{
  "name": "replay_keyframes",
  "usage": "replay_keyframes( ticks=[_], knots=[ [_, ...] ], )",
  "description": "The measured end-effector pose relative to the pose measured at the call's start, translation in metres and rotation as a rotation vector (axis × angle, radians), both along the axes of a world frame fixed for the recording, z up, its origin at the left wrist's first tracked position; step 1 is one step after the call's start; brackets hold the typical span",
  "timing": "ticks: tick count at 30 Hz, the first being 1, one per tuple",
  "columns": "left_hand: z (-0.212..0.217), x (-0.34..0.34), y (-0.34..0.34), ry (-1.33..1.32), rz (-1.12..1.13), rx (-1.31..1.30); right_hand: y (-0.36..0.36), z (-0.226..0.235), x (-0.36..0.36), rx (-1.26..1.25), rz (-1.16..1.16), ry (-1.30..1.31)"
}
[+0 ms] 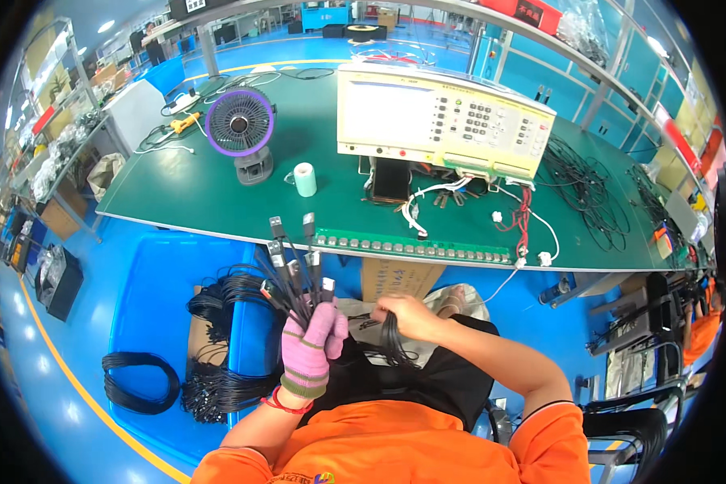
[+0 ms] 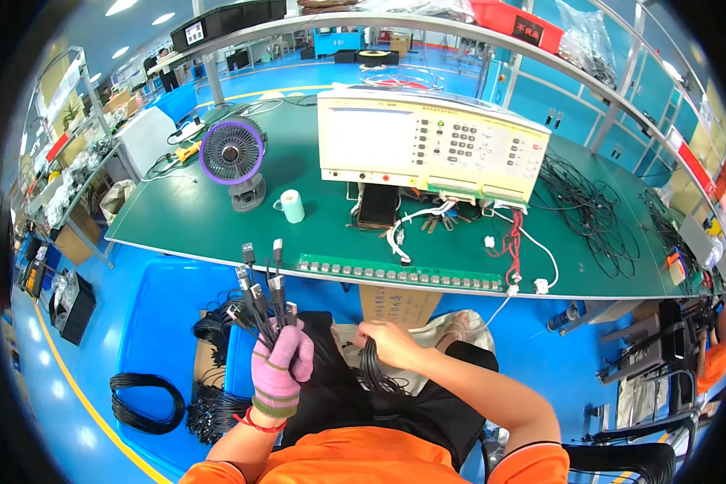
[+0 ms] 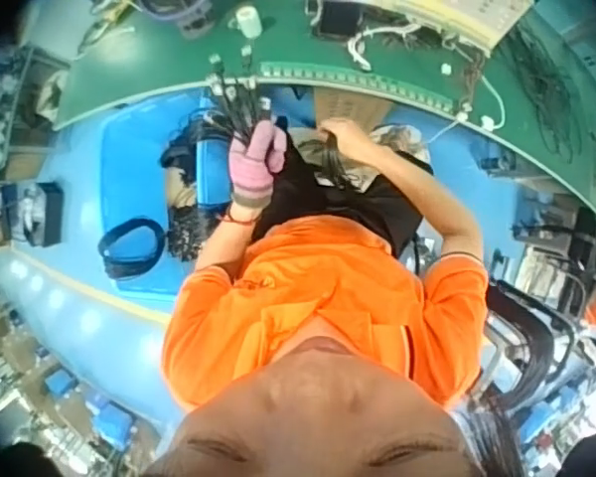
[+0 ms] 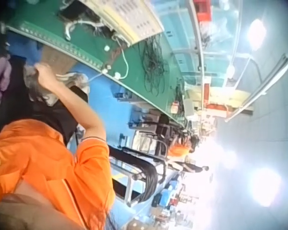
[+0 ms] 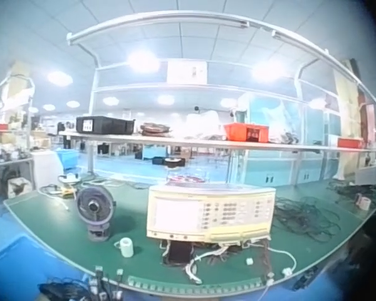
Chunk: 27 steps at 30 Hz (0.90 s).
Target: Testing individual connectors on wire harnesses using an electronic tester and sorting them.
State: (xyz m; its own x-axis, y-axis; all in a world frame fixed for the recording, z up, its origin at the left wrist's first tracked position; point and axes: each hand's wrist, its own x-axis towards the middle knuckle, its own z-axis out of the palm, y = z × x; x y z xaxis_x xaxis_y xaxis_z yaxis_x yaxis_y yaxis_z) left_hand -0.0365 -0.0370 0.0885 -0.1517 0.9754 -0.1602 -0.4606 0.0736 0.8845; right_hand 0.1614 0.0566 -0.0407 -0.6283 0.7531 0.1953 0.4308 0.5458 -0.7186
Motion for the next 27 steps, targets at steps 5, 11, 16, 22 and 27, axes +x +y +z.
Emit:
replay_keyframes(
  ticks=[5,11,16,22,27],
  knots=[
    [-0.022,-0.013,0.009,-0.038,0.111,-0.036,0.000,-0.024,-0.011,-0.292,0.389,-0.431],
    [-0.054,-0.020,0.029,0.067,0.151,-0.020,-0.003,0.077,-0.083,-0.757,0.145,0.405],
    [-0.075,-0.023,0.049,0.014,0.217,-0.019,0.006,0.073,-0.116,-0.833,-0.090,0.485],
    [-0.088,-0.036,0.061,0.052,0.223,-0.099,0.016,0.057,-0.130,-0.721,-0.236,0.529],
    [-0.090,-0.057,0.067,-0.083,0.381,-0.071,0.036,0.030,-0.138,-0.641,-0.418,0.623]
  ],
)
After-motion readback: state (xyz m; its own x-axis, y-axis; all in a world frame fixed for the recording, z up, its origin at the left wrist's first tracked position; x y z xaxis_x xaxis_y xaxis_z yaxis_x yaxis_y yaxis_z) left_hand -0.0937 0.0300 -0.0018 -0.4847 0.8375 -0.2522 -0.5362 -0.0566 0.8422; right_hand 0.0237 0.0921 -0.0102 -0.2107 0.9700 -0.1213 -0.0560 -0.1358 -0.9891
